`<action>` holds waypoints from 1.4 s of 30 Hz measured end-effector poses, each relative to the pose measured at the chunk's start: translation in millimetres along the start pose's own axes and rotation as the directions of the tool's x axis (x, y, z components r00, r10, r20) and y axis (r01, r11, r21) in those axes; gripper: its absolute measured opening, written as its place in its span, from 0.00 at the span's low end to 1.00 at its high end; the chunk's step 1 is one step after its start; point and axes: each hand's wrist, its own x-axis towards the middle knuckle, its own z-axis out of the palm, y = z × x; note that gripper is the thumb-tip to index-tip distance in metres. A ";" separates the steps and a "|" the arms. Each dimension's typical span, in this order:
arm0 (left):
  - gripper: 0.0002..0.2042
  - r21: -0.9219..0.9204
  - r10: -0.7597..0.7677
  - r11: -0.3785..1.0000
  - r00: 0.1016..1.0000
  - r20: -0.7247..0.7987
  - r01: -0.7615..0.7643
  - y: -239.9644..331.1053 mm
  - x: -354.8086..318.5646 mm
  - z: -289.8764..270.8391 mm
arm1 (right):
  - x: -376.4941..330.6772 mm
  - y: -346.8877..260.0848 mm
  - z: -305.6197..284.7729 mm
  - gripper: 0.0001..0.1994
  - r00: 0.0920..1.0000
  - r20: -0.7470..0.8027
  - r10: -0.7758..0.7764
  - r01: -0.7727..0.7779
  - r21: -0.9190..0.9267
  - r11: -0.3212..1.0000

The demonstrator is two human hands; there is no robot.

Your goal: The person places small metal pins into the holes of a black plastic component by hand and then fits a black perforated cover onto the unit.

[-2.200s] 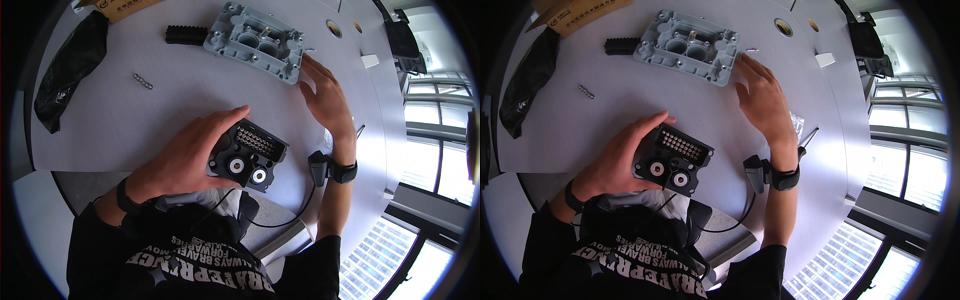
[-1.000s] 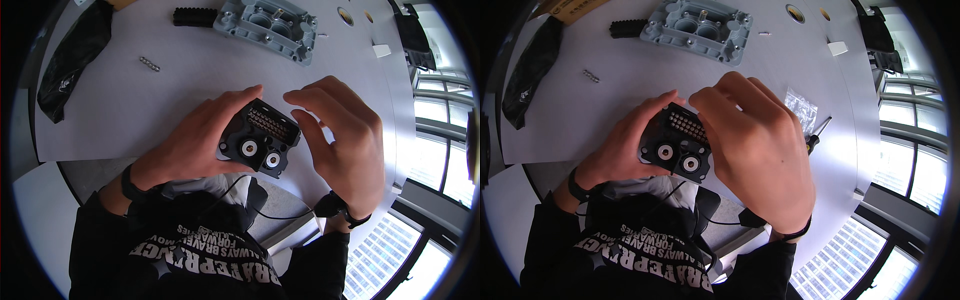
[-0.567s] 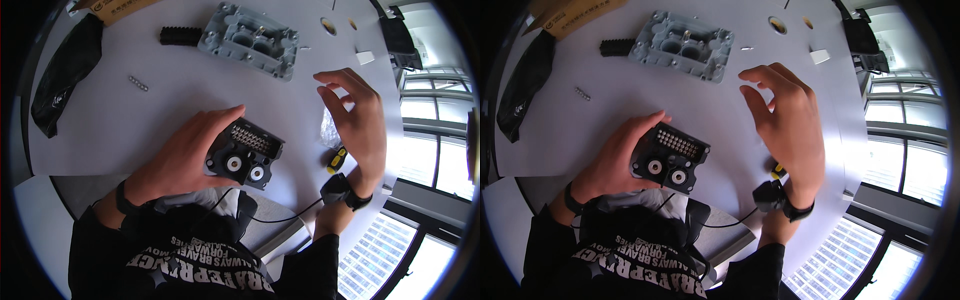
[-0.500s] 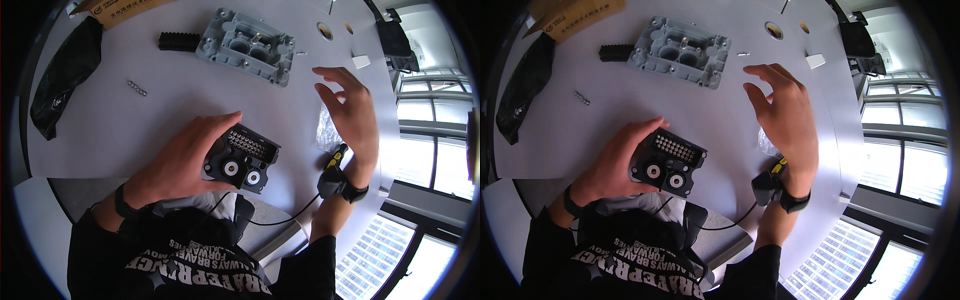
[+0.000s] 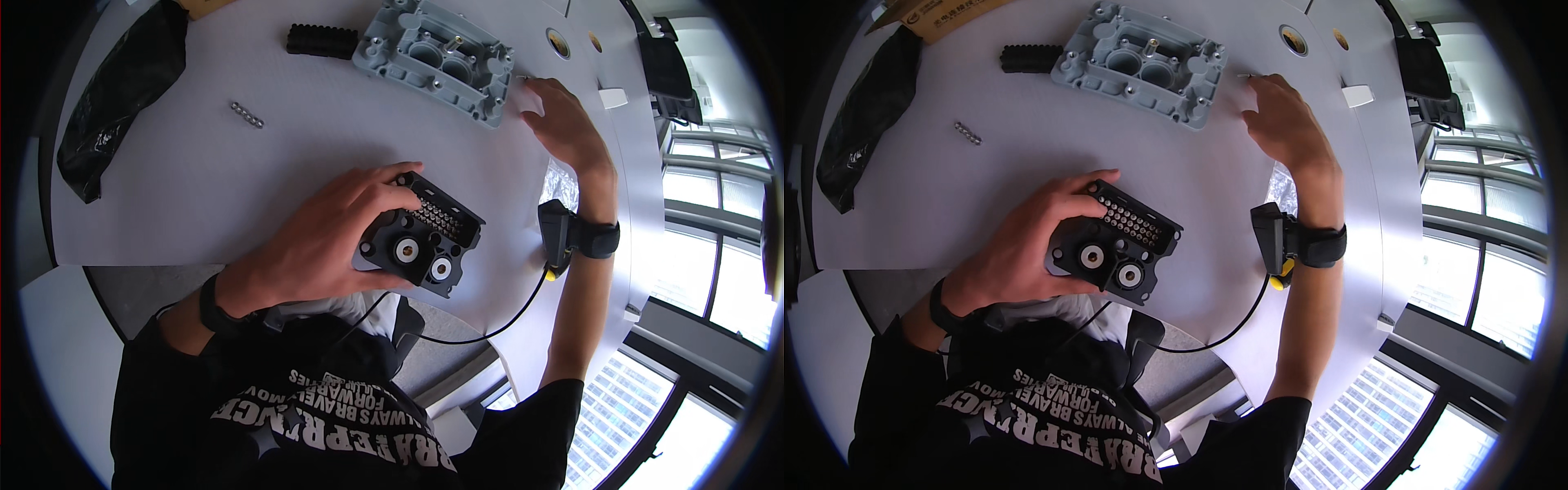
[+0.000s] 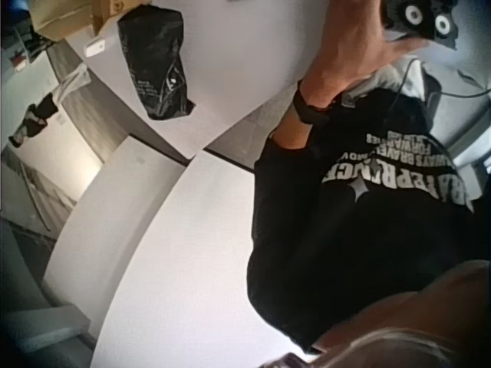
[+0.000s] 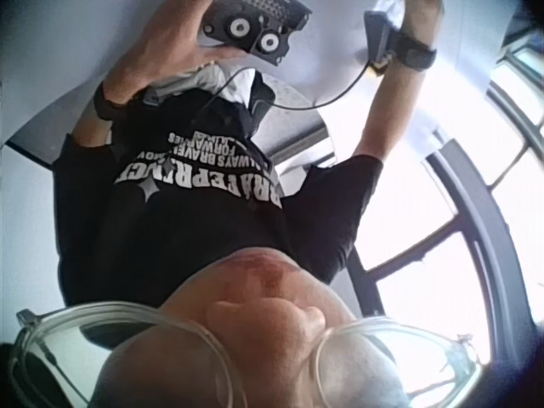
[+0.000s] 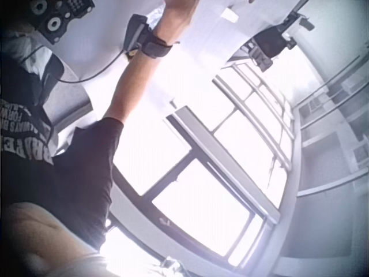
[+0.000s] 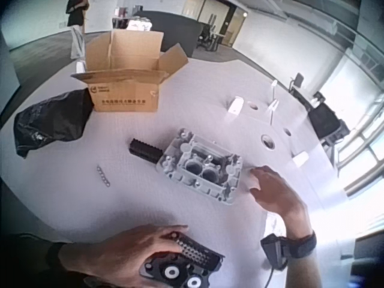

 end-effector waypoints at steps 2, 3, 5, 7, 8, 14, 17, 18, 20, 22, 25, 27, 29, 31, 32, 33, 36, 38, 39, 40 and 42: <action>0.41 0.022 -0.018 1.000 0.999 0.028 0.017 0.0 -0.5 0.1 | 0.7 -6.1 0.9 0.25 0.999 -0.017 0.037 -0.036 0.022 0.999; 0.42 0.020 -0.016 1.000 1.000 0.026 0.015 -0.3 -1.0 0.3 | 1.0 -9.2 0.6 0.25 0.997 -0.036 0.070 -0.069 0.043 0.997; 0.43 0.015 -0.010 1.000 1.000 0.028 0.010 0.1 -0.5 2.3 | 4.4 -3.7 7.7 0.24 0.990 -0.117 0.076 -0.068 0.069 0.995; 0.45 0.000 0.002 1.000 1.000 0.023 -0.002 1.6 2.5 6.6 | 6.1 4.7 14.3 0.24 0.976 -0.198 0.090 -0.072 0.093 0.993; 0.45 -0.001 0.000 1.000 1.000 0.022 0.000 1.1 0.9 5.4 | 9.9 -1.1 15.4 0.24 0.981 -0.191 0.027 -0.022 0.027 0.999; 0.46 -0.043 -0.052 0.998 0.998 0.029 0.053 -0.1 -0.6 1.2 | 17.6 -42.9 13.9 0.13 0.988 -0.142 0.054 -0.076 -0.158 0.984; 0.45 -0.007 -0.041 0.999 0.999 0.030 0.041 -1.0 -1.3 0.2 | 27.5 -42.9 16.5 0.17 0.970 -0.194 0.144 -0.175 -0.149 0.973; 0.44 -0.016 -0.036 0.999 0.999 0.031 0.037 0.7 -0.4 1.1 | 28.4 -30.1 23.8 0.17 0.968 -0.202 0.146 -0.178 -0.152 0.972; 0.44 -0.022 -0.034 0.999 0.999 0.029 0.035 2.1 1.1 1.4 | 28.8 -10.0 40.5 0.21 0.818 -0.466 -0.337 0.235 -0.265 0.935; 0.45 -0.008 -0.044 0.999 0.998 0.038 0.044 2.5 1.2 1.2 | 27.2 -7.3 45.0 0.20 0.831 -0.453 -0.324 0.250 -0.216 0.944; 0.45 -0.014 -0.062 0.998 0.997 0.041 0.063 1.9 -1.3 0.3 | 17.3 -26.2 30.6 0.17 0.903 -0.374 -0.210 0.193 -0.083 0.978; 0.45 -0.008 -0.059 0.998 0.997 0.044 0.060 2.1 0.3 0.0 | 12.7 -30.0 25.8 0.16 0.948 -0.303 -0.099 0.100 -0.012 0.995; 0.45 -0.003 -0.054 0.999 0.997 0.050 0.054 1.9 0.8 0.9 | 10.2 -29.5 26.3 0.10 0.914 -0.384 -0.131 0.142 0.002 0.990; 0.46 -0.001 -0.058 0.998 0.997 0.042 0.058 1.0 0.1 3.5 | 9.6 -26.6 28.9 0.10 0.913 -0.393 -0.112 0.130 0.019 0.991; 0.46 -0.002 -0.056 0.998 0.997 0.044 0.057 1.2 0.5 3.5 | 9.9 -24.7 31.3 0.10 0.912 -0.400 -0.096 0.121 0.038 0.992; 0.46 -0.008 -0.064 0.998 0.997 0.050 0.065 1.6 1.5 2.8 | 11.3 -22.1 33.4 0.10 0.912 -0.401 -0.093 0.118 0.038 0.992; 0.45 0.003 -0.062 0.998 0.997 0.049 0.062 2.3 1.8 -0.2 | 16.3 -19.7 35.6 0.09 0.899 -0.438 0.021 0.010 0.069 0.998; 0.44 0.021 -0.056 0.998 0.998 0.041 0.055 4.5 1.5 -3.2 | 11.9 -20.8 35.1 0.08 0.912 -0.390 0.125 -0.107 0.068 0.992; 0.44 0.022 -0.074 0.997 0.995 0.060 0.072 7.0 2.0 -4.8 | 10.2 -21.9 34.0 0.08 0.913 -0.390 0.117 -0.097 0.071 0.993; 0.43 0.022 -0.092 0.996 0.993 0.079 0.090 8.9 2.2 -5.6 | 8.4 -22.7 31.8 0.08 0.920 -0.369 0.135 -0.117 0.071 0.991; 0.44 0.040 -0.098 0.995 0.992 0.074 0.095 9.7 1.3 -5.2 | 5.8 -24.9 28.1 0.09 0.930 -0.325 0.171 -0.150 0.089 0.985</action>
